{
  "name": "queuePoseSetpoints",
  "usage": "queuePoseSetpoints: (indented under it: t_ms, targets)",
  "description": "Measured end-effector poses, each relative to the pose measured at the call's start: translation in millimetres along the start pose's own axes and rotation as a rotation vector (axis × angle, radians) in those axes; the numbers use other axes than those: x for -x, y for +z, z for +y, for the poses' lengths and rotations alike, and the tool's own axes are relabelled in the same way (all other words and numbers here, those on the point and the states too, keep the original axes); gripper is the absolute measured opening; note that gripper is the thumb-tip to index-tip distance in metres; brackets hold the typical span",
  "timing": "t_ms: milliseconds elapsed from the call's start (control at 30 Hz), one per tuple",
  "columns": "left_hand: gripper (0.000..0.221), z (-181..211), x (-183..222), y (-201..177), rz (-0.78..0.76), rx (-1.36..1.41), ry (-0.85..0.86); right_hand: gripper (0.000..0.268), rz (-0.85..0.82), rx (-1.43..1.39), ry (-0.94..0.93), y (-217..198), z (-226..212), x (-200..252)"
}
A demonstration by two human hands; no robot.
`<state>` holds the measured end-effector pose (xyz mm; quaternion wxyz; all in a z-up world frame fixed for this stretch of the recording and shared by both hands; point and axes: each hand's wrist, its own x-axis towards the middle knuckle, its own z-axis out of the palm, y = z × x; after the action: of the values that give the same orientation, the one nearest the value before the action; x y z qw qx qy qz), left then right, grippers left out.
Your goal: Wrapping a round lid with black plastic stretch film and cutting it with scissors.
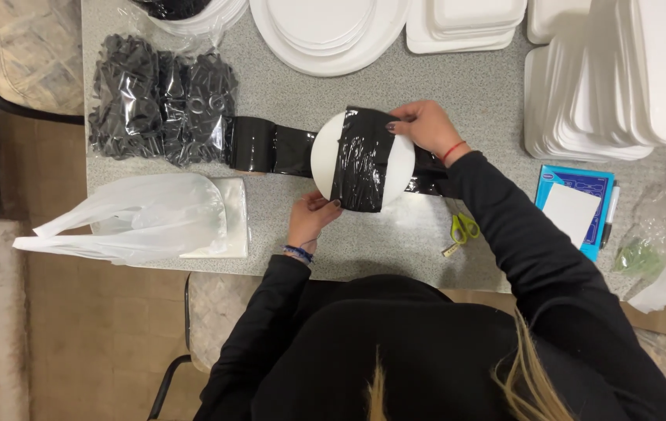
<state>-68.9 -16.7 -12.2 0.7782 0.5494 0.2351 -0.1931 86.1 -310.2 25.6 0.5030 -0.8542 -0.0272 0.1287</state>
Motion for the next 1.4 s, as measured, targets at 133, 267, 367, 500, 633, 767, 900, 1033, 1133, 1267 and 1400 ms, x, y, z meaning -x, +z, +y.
queuePoseSetpoints:
  t_ms: [133,267,367,500,633,767,900,1033,1133,1267,1400]
  targets:
    - [0.057,-1.6,0.2,5.1,0.044,0.000,-0.010,0.026,-0.125,-0.133,0.173,6.0,7.4,-12.0]
    - [0.057,-0.6,1.7,10.1,0.053,-0.094,-0.046,0.026,-0.143,-0.076,0.231,4.8,8.2,-9.9]
    - [0.058,-6.4,-6.6,10.4,0.047,-0.130,-0.045,0.026,-0.130,-0.047,0.234,3.4,9.2,-9.7]
    - [0.056,-10.8,-11.6,12.0,0.042,-0.188,-0.058,0.026,-0.123,-0.003,0.210,6.4,18.4,-10.8]
    - [0.049,-26.8,-20.7,4.4,-0.030,-0.239,-0.075,0.025,-0.137,0.003,0.197,13.2,34.8,-13.7]
    - [0.058,-14.3,-11.9,13.9,0.120,-0.340,-0.099,0.032,-0.095,0.075,0.108,4.1,36.4,-5.8]
    - [0.068,32.7,19.6,34.1,0.280,-0.870,0.179,0.024,0.239,0.057,0.078,-42.9,40.9,28.7]
    - [0.064,31.9,21.4,32.9,0.202,-1.026,0.539,0.024,0.447,0.117,0.112,-80.8,114.5,87.7]
    - [0.067,41.3,21.2,49.2,0.045,-1.135,0.690,0.019,0.480,0.186,0.240,-81.4,147.6,129.8]
    - [0.074,39.2,6.1,72.8,-0.192,-1.368,0.802,0.016,0.458,0.097,0.403,-56.3,135.5,155.3]
    - [0.086,30.8,-10.3,85.3,-0.312,-1.569,0.798,0.026,0.600,0.250,0.456,-23.2,112.0,151.1]
